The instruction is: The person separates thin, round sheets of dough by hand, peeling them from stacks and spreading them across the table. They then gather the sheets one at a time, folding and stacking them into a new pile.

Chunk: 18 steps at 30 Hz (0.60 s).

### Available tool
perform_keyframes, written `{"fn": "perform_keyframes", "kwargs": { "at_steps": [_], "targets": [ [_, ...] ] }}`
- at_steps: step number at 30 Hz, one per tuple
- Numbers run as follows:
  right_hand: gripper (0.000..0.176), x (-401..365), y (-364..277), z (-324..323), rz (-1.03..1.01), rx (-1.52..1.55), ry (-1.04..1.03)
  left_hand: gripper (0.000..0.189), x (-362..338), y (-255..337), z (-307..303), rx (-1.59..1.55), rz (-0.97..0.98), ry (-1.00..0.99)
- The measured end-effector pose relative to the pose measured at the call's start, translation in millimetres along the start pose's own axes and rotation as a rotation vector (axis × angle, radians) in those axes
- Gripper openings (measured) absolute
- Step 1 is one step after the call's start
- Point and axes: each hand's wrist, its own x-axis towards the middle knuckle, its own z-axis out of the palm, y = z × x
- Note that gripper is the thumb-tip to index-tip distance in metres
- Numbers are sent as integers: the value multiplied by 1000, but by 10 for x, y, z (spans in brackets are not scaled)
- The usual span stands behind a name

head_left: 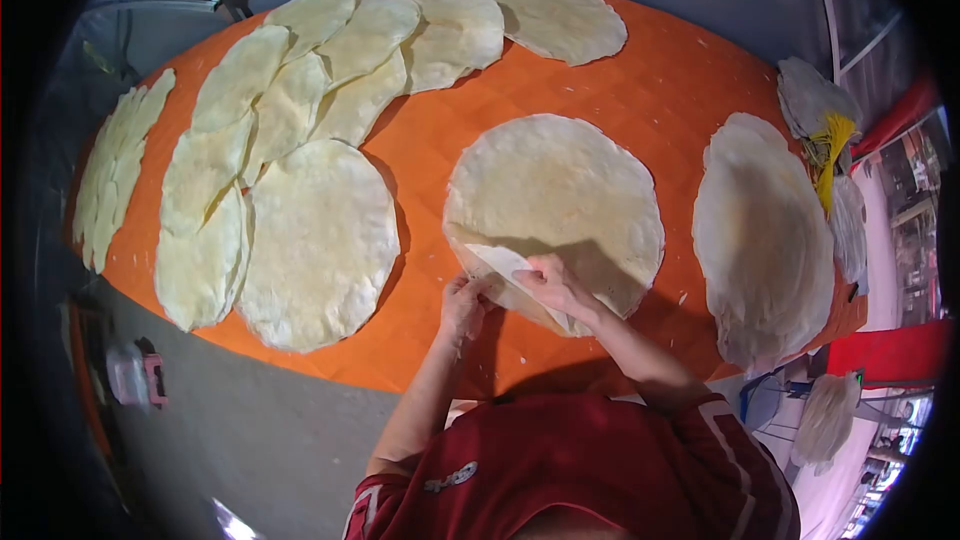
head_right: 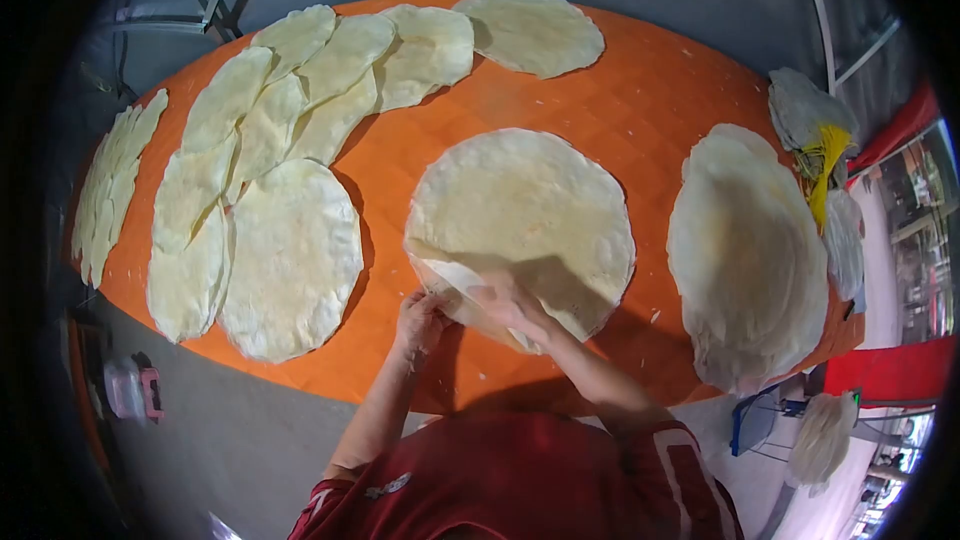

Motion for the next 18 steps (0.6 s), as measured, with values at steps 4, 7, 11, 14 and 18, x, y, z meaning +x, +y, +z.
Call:
{"fn": "perform_keyframes", "kwargs": {
  "at_steps": [4,7,11,14,18],
  "targets": [
    [9,260,231,-780,170,29,258,7,-58,-9,-192,-128,-31,-27],
    [13,392,-119,-2135,-59,-435,462,8,-239,98,-206,-14,17,36],
    [18,332,-670,-3283,-196,-964,783,9,-348,110,-324,-19,51,152],
    [23,218,-1074,-3597,-144,-1014,886,4,-399,122,-536,55,105,122],
    [18,118,-1424,-3633,-155,-1173,921,6,-467,179,-633,160,193,193]
  ]
}}
